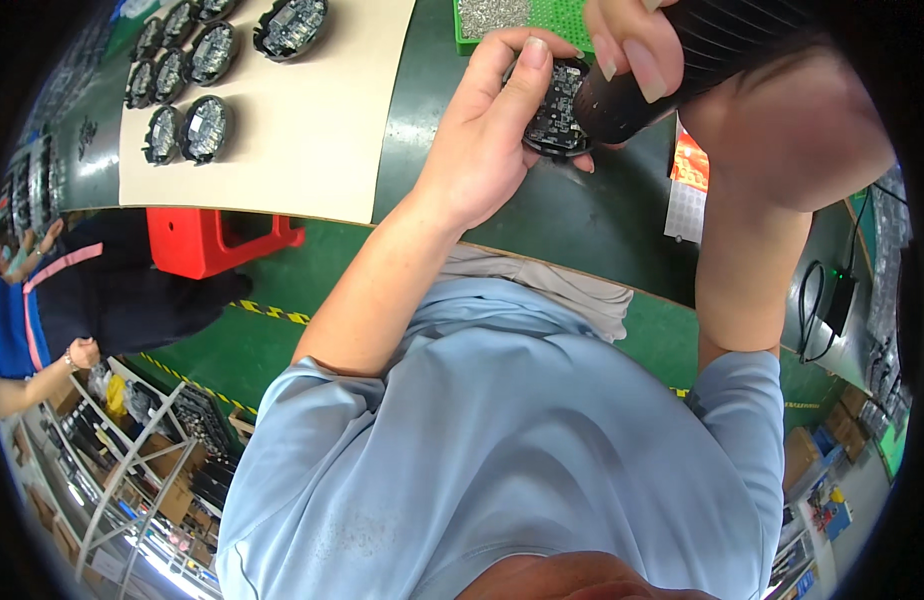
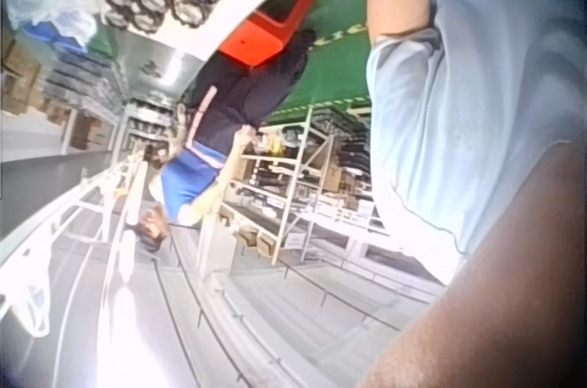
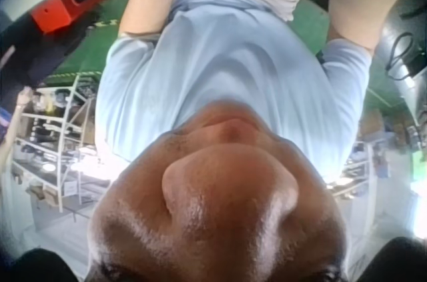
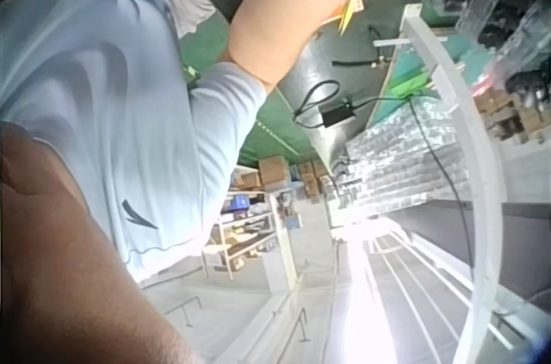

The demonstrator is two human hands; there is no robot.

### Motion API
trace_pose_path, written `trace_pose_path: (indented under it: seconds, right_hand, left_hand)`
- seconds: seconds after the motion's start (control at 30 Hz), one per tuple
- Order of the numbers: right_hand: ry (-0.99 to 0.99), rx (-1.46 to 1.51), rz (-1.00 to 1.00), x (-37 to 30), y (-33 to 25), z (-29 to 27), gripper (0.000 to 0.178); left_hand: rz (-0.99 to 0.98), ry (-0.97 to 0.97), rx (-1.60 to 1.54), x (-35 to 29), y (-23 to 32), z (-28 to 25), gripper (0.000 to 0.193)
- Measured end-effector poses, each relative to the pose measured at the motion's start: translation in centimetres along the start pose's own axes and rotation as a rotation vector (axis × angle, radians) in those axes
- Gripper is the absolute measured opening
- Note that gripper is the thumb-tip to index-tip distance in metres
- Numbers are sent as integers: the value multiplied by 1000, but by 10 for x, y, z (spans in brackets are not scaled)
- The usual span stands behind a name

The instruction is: Assembling LED light components using an electric screwdriver.

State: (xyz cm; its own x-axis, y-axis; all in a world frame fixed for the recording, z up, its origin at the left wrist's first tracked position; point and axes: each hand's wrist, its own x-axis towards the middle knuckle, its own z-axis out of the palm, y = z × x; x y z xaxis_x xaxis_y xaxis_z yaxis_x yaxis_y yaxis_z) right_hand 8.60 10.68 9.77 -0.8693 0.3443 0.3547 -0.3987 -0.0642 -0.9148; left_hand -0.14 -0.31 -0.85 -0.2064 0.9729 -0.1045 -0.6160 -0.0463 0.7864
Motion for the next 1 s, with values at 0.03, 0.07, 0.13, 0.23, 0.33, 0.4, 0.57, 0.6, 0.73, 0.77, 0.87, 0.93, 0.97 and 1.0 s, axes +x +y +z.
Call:
trace_pose_path:
  seconds: [0.03,0.07,0.13,0.23,0.33,0.4,0.57,0.6,0.73,0.77,0.87,0.93,0.97,1.0]
  right_hand:
    - [-2,3,3,2,1,4,77]
    - [-4,6,6,1,1,3,77]
    - [-9,12,11,3,3,2,77]
    - [-17,20,18,1,4,0,78]
    - [-28,25,26,2,4,1,78]
    - [-48,38,28,4,5,5,78]
    - [-74,40,35,7,1,4,78]
    - [-82,44,36,9,2,2,78]
    - [-105,55,32,14,6,9,78]
    - [-108,57,30,14,6,12,79]
    - [-107,60,16,14,7,8,79]
    - [-104,62,2,12,4,4,79]
    - [-102,63,-6,7,2,-7,79]
    - [-97,61,-13,-2,-4,-17,79]
  left_hand:
    - [10,-2,1,0,0,-1,32]
    - [20,-4,2,0,-1,-2,32]
    - [15,-13,-23,1,1,-2,33]
    - [9,-14,-52,1,1,-2,34]
    - [2,-9,-64,0,0,-2,34]
    - [7,1,-64,0,1,-3,34]
    - [-11,2,-123,3,-4,-3,35]
    - [-6,6,-123,3,-3,-3,35]
    - [-30,12,-151,4,-3,-5,34]
    - [-31,5,-165,4,-4,-7,33]
    - [6,-26,-96,4,-8,-12,34]
    - [11,-46,-89,3,-6,-11,31]
    - [15,-61,-89,2,-4,-11,28]
    - [12,-71,-83,0,-2,-8,28]
